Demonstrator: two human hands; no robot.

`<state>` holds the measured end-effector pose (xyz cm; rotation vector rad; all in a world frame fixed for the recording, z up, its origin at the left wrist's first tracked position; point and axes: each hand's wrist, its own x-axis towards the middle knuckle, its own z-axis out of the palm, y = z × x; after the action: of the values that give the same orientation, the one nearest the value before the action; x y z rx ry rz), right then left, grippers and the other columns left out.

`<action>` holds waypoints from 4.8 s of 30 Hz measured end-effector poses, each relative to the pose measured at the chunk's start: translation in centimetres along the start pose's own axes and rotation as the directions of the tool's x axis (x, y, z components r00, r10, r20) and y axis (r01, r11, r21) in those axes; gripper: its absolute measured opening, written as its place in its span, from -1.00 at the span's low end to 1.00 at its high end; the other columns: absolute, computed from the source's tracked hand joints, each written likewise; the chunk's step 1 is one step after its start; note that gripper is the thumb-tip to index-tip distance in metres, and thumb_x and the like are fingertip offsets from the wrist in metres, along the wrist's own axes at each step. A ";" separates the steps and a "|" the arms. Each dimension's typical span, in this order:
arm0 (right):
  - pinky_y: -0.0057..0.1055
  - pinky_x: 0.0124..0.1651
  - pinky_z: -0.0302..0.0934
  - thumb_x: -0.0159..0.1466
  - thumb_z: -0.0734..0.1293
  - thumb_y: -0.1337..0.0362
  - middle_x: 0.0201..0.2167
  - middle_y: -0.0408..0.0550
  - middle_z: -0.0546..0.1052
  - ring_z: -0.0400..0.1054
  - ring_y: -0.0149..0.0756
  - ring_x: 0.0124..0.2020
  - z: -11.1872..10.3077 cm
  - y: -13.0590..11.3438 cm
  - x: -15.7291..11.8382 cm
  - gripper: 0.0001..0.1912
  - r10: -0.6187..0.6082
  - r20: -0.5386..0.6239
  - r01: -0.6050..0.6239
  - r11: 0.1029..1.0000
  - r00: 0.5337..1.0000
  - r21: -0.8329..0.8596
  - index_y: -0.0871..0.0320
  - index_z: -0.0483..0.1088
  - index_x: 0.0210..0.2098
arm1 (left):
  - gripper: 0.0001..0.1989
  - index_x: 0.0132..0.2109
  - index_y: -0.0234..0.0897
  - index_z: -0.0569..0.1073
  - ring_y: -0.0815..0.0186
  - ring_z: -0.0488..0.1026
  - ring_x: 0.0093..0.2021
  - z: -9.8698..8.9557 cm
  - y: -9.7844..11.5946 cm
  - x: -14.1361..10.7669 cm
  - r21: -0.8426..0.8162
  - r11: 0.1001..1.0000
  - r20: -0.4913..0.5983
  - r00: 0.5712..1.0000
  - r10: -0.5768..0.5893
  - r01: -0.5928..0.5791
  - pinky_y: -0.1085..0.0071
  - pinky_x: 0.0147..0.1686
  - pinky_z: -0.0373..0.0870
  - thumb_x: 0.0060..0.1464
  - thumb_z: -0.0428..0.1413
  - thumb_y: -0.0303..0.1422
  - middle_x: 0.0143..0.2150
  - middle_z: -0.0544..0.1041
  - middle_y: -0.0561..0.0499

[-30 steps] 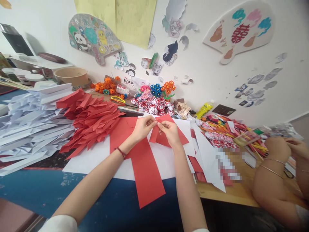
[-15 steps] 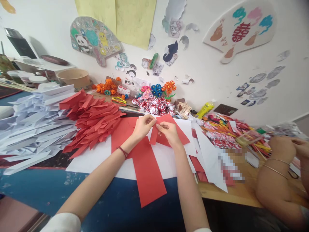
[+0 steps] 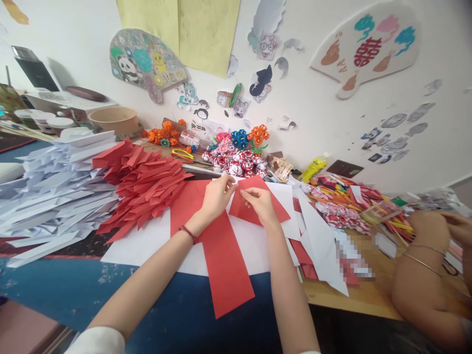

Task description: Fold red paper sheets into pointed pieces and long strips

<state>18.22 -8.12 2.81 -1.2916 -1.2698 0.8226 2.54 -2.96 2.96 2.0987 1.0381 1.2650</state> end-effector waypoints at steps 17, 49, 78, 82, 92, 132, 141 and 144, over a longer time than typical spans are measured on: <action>-0.44 -0.52 0.15 0.07 0.44 0.01 -0.48 -0.10 0.47 0.23 -0.42 -0.57 -0.5 0.2 0.3 -0.62 0.008 -0.133 0.008 0.993 0.991 0.120 0.18 0.47 -0.30 | -0.50 0.10 -0.32 0.40 0.22 0.54 -0.21 0.6 -0.3 0.2 -0.459 0.873 0.312 0.950 -0.017 0.166 0.36 -0.21 0.48 0.01 0.20 -0.28 -0.10 0.57 -0.14; -0.31 -0.21 0.31 0.10 0.40 0.09 -0.37 -0.01 0.58 0.45 -0.16 -0.32 1.7 -0.2 -0.1 -0.70 -0.131 -0.125 0.105 0.974 0.983 -0.201 0.22 0.53 -0.32 | -0.75 -0.24 -0.25 0.49 0.17 0.46 -0.24 -0.2 0.3 -0.9 0.460 0.876 -0.008 0.986 0.166 -0.144 0.33 -0.25 0.22 0.25 -0.08 -0.34 -0.31 0.57 -0.14; -0.33 -0.22 0.32 0.13 0.37 0.06 -0.40 -0.10 0.56 0.45 -0.14 -0.28 1.5 -0.1 -0.2 -0.69 -0.176 -0.087 0.158 0.970 0.981 -0.183 0.16 0.56 -0.30 | -0.56 -0.39 -0.36 0.51 0.35 0.43 -0.39 0.1 -1.1 0.9 -0.576 0.775 0.147 0.965 -0.216 0.261 0.45 -0.36 0.35 -0.16 0.25 0.00 -0.39 0.54 -0.06; -0.35 -0.26 0.30 0.14 0.37 0.06 -0.42 -0.10 0.53 0.43 -0.16 -0.30 1.5 -0.1 -0.3 -0.71 -0.168 -0.077 0.155 0.976 0.983 -0.151 0.16 0.55 -0.34 | -0.62 -0.42 -0.35 0.49 0.38 0.41 -0.42 -0.2 -0.3 0.8 -0.609 0.732 0.174 0.952 -0.251 0.304 0.47 -0.40 0.33 -0.18 0.29 -0.08 -0.43 0.52 -0.02; -0.44 -0.35 0.20 0.14 0.35 0.02 -0.52 -0.15 0.40 0.31 -0.33 -0.44 1.7 -0.6 -0.3 -0.67 -0.168 -0.091 0.155 0.979 0.982 -0.129 0.18 0.41 -0.50 | -0.61 -0.41 -0.35 0.49 0.38 0.39 -0.43 0.4 -0.6 0.7 -0.608 0.748 0.129 0.963 -0.236 0.265 0.46 -0.40 0.31 -0.16 0.27 -0.06 -0.44 0.51 -0.01; -0.46 -0.50 -0.21 0.17 0.32 0.11 -0.56 -0.25 -0.10 -0.15 -0.47 -0.53 1.0 -0.9 -0.4 -0.52 -0.225 -0.103 0.188 0.940 0.969 -0.284 0.10 -0.10 -0.59 | -0.76 -0.36 -0.30 0.47 0.38 0.39 -0.40 -1.2 -0.4 0.9 -0.174 0.985 0.158 0.987 0.038 -0.010 0.49 -0.40 0.23 0.14 0.03 -0.25 -0.41 0.52 0.03; -0.44 -0.50 -0.24 0.14 0.34 0.11 -0.56 -0.24 -0.10 -0.17 -0.47 -0.52 0.8 -0.7 -0.3 -0.51 -0.201 -0.107 0.177 0.963 0.974 -0.203 0.09 -0.10 -0.60 | -0.78 -0.37 -0.29 0.42 0.39 0.32 -0.45 -1.2 0.0 0.6 -0.028 0.996 0.156 0.984 0.090 -0.087 0.48 -0.44 0.16 0.18 -0.01 -0.30 -0.45 0.46 0.04; -0.44 -0.49 -0.25 0.14 0.35 0.14 -0.56 -0.25 -0.12 -0.18 -0.47 -0.52 0.7 -0.8 -0.3 -0.50 -0.205 -0.108 0.183 0.965 0.973 -0.187 0.09 -0.12 -0.59 | -0.77 -0.37 -0.28 0.38 0.37 0.31 -0.44 -1.0 0.1 0.4 0.029 0.994 0.176 0.980 0.095 -0.102 0.46 -0.43 0.15 0.20 -0.05 -0.29 -0.43 0.45 0.02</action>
<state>17.31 -8.39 3.39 -1.3113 -1.3651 0.4898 1.85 -2.66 3.69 2.2687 0.8986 1.0903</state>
